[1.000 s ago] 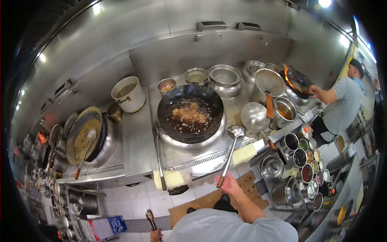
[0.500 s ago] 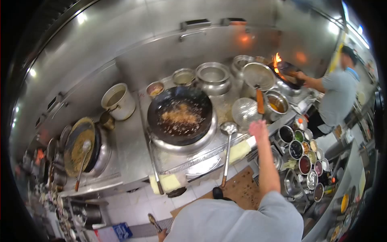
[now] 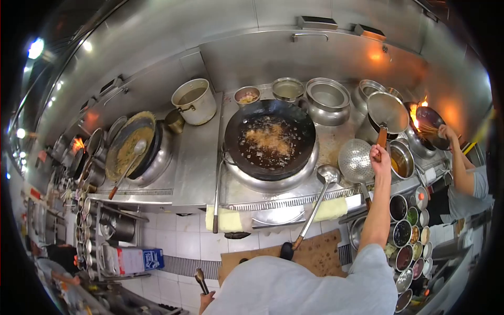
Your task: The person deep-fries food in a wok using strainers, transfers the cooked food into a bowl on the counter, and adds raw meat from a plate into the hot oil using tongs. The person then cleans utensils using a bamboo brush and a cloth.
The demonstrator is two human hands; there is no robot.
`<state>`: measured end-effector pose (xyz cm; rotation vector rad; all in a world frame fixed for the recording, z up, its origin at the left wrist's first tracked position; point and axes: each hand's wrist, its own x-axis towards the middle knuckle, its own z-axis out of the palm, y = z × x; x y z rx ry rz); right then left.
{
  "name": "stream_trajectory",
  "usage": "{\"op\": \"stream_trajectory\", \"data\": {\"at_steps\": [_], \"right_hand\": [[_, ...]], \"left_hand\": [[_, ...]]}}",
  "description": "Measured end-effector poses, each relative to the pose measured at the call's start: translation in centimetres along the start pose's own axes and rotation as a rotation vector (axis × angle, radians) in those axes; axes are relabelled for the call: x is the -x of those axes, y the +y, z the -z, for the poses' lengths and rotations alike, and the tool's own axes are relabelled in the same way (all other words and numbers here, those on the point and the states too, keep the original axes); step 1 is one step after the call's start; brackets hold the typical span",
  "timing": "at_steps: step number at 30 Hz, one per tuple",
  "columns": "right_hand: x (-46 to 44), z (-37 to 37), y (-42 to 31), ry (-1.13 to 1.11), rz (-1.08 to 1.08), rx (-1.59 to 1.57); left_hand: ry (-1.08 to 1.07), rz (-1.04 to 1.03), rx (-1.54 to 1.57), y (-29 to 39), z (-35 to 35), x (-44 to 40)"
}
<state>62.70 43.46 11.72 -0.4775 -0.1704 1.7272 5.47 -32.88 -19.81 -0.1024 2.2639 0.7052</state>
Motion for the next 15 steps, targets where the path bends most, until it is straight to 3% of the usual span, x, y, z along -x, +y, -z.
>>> {"op": "stream_trajectory", "data": {"at_steps": [2, 4, 6, 8, 10, 12, 14, 15], "right_hand": [[3.1, -1.7, 2.3, 0.01, 0.265, 0.53], [7.9, -4.1, 5.8, -0.013, 0.348, 0.706], [13.0, -8.0, 10.3, 0.171, 0.556, 1.065], [15.6, -10.4, 14.0, 0.03, 0.536, 0.786], [18.1, -12.7, 15.8, -0.317, 0.168, 0.655], [18.5, -13.8, 19.7, -0.569, 0.041, 0.533], [21.6, -18.5, 28.5, -0.39, 0.023, 0.696], [22.0, -19.5, 31.4, -0.357, 0.003, 0.611]], "left_hand": [[0.019, -0.007, -0.077, -1.0, -0.1, 0.1], [-0.027, 0.02, -0.074, -0.4, 0.2, 0.5], [-0.082, 0.017, -0.054, 0.6, 0.9, 0.1], [-0.142, -0.002, -0.024, 2.3, 1.8, -0.9], [-0.184, -0.031, 0.008, 5.4, 3.1, -0.7], [-0.195, -0.071, 0.061, 9.3, 4.3, -0.1], [-0.221, -0.133, 0.146, 9.1, 4.9, -4.1], [-0.247, -0.17, 0.195, 7.3, 4.9, -8.2]]}}
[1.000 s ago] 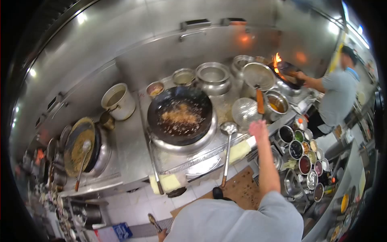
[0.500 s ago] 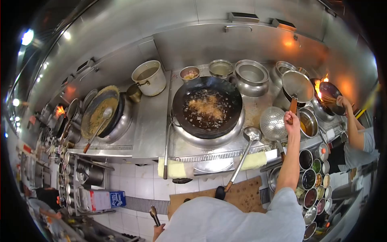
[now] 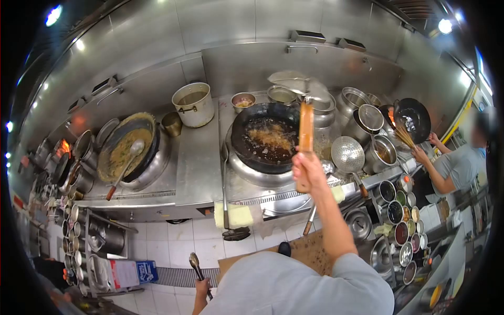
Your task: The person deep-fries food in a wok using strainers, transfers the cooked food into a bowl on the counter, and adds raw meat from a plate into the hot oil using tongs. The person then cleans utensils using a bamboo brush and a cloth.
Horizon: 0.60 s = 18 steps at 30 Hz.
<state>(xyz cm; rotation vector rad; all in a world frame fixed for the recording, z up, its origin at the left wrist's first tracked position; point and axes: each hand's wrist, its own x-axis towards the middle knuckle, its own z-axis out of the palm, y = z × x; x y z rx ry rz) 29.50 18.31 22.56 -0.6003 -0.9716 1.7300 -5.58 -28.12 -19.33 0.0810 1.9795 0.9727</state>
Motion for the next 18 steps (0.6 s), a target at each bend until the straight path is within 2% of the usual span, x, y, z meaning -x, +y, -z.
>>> {"op": "stream_trajectory", "data": {"at_steps": [1, 3, 5, 6, 7, 9, 11, 13, 18], "right_hand": [[-0.6, -2.0, 2.0, 0.028, -0.014, -0.091], [-3.0, -5.2, 6.5, 0.043, -0.041, -0.209], [-5.1, -8.5, 11.1, 0.147, -0.004, -0.141], [-6.2, -9.6, 13.5, 0.183, 0.008, -0.127], [-7.4, -10.5, 15.8, 0.219, 0.018, -0.115], [-8.6, -12.5, 19.3, 0.33, 0.024, -0.111], [-9.6, -13.4, 22.6, 0.367, -0.001, -0.157], [-9.8, -14.9, 24.5, 0.502, -0.055, -0.234], [-10.7, -14.8, 29.9, 0.422, -0.1, -0.311]], "left_hand": [[-0.021, -0.068, 0.096, -1.5, 1.0, -2.4], [-0.07, -0.039, 0.073, -1.0, 2.6, -1.9], [-0.004, -0.035, 0.076, -1.6, 4.3, -1.5], [-0.101, -0.055, 0.035, -1.9, 6.0, -1.0], [-0.057, -0.005, 0.039, -1.9, 6.9, 0.8], [0.008, 0.077, 0.129, -9.4, 8.9, -3.4], [-0.005, 0.113, 0.008, -10.0, 10.7, -1.4], [-0.012, 0.14, -0.031, -9.9, 11.5, -0.3], [-0.004, 0.156, -0.057, -8.7, 13.3, 0.9]]}}
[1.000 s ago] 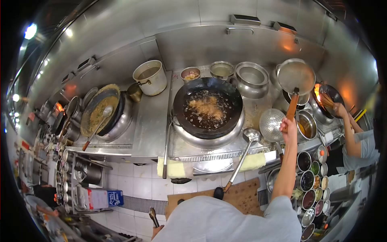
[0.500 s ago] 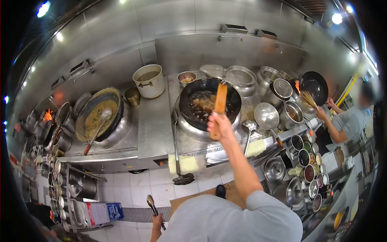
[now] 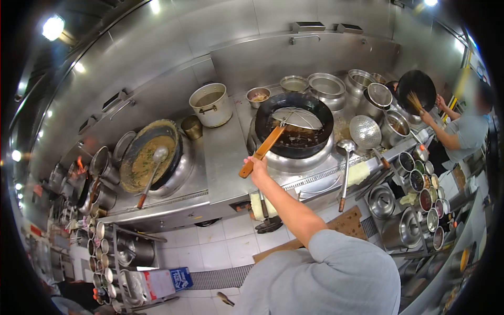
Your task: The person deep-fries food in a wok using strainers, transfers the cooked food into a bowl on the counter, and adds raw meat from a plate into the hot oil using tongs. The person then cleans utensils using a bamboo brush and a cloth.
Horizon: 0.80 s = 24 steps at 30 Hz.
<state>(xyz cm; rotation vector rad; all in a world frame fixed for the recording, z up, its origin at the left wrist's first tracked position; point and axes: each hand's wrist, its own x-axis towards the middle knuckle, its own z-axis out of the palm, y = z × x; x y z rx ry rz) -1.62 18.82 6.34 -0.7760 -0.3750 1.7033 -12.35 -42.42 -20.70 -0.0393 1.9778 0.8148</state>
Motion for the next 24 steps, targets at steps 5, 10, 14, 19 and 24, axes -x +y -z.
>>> {"op": "stream_trajectory", "data": {"at_steps": [5, 10, 14, 19, 24], "right_hand": [[-0.8, 1.7, 1.3, -0.09, -0.032, 0.035], [0.2, 1.0, -0.7, -0.161, -0.139, 0.1], [2.3, 4.1, -5.3, -0.072, -0.055, 0.491], [1.8, 21.3, -12.7, 0.396, 0.979, 1.35], [6.4, 37.6, -18.9, 1.003, 0.525, 1.627]], "left_hand": [[-0.001, -0.004, -0.016, 0.6, 0.9, 0.3], [-0.007, -0.015, -0.032, 0.9, 1.4, 0.3], [-0.042, -0.047, -0.064, 2.0, 1.3, -0.7], [-0.09, -0.1, -0.115, 4.6, 0.6, -2.2], [-0.149, -0.138, -0.18, 7.8, -2.9, -2.9]]}}
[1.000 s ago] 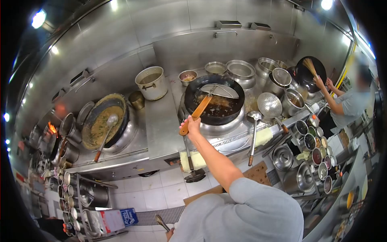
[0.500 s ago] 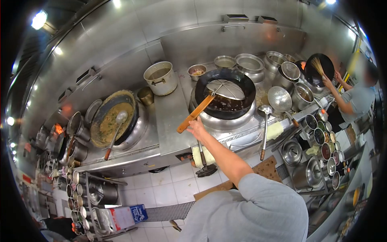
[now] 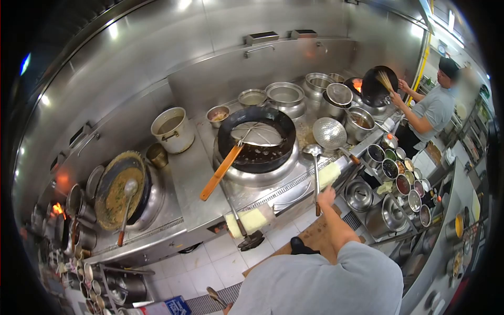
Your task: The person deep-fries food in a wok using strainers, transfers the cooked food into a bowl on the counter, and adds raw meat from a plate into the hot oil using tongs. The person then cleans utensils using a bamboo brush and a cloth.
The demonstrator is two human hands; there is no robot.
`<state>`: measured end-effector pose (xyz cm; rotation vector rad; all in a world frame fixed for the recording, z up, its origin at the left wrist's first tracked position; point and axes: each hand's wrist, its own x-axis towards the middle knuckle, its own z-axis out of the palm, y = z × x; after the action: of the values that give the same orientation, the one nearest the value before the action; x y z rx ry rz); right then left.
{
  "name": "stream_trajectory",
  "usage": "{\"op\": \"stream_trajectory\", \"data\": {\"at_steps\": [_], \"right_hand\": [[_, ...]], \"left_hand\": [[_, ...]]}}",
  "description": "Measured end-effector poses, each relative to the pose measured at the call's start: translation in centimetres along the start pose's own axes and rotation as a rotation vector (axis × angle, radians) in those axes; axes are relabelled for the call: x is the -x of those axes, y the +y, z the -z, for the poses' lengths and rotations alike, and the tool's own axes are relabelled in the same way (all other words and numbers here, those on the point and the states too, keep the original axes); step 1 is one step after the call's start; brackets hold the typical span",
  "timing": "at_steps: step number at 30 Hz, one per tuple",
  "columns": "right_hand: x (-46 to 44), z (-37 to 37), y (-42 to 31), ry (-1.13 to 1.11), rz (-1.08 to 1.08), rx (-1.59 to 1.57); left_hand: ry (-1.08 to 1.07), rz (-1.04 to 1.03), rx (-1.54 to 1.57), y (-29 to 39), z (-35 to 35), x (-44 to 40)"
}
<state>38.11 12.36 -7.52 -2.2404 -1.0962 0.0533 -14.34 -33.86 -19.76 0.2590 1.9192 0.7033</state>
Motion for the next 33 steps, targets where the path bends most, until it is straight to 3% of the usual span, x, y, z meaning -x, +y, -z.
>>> {"op": "stream_trajectory", "data": {"at_steps": [1, 3, 4, 7, 10, 13, 14, 18, 20, 23, 24, 28, 31, 33], "right_hand": [[-0.6, -1.4, 2.6, -0.085, -0.088, -0.016], [-2.0, -1.4, 5.6, -0.926, -0.687, -0.913], [-2.2, -1.0, 5.1, -0.923, -0.687, -0.92], [-1.6, 4.1, -1.3, -0.649, -0.307, -0.677], [-6.4, 7.7, -5.2, -0.839, -0.425, -0.874], [-16.6, 6.1, -7.4, -1.031, -0.522, -1.43], [-20.3, 7.8, -10.0, -1.064, -0.328, -1.501], [-36.8, 1.4, -17.9, -0.628, 0.107, -0.939], [-43.5, 1.4, -23.0, -0.733, 0.068, -0.958], [-52.2, -3.1, -29.3, -0.683, 0.111, -0.906], [-55.2, -5.1, -31.2, -0.688, 0.131, -0.857], [-60.9, -6.3, -38.4, -0.676, 0.124, -0.812], [-61.5, -6.3, -38.6, -0.723, 0.11, -0.801], [-60.0, -5.8, -35.1, -0.91, 0.338, -0.782]], "left_hand": [[-0.006, -0.01, -0.012, 0.9, -0.6, -0.2], [-0.017, -0.03, -0.038, 2.8, -1.8, -0.5], [-0.017, -0.042, -0.047, 3.9, -2.6, -0.8], [0.005, -0.073, -0.054, 7.6, -5.2, -1.2], [0.049, -0.1, -0.057, 11.5, -8.2, -0.6], [0.111, -0.108, -0.054, 14.7, -11.1, 1.2], [0.133, -0.113, -0.058, 15.5, -12.1, 1.9], [0.215, -0.114, -0.048, 18.5, -16.0, 5.0], [0.259, -0.114, -0.038, 18.7, -17.5, 7.0], [0.327, -0.148, -0.06, 18.3, -19.1, 9.9], [0.455, -0.19, -0.088, 16.8, -19.7, 9.9], [0.442, -0.031, -0.002, 18.2, -21.9, 11.5], [0.444, -0.006, 0.033, 19.5, -23.2, 12.2], [0.435, 0.003, 0.064, 20.0, -23.9, 12.3]]}}
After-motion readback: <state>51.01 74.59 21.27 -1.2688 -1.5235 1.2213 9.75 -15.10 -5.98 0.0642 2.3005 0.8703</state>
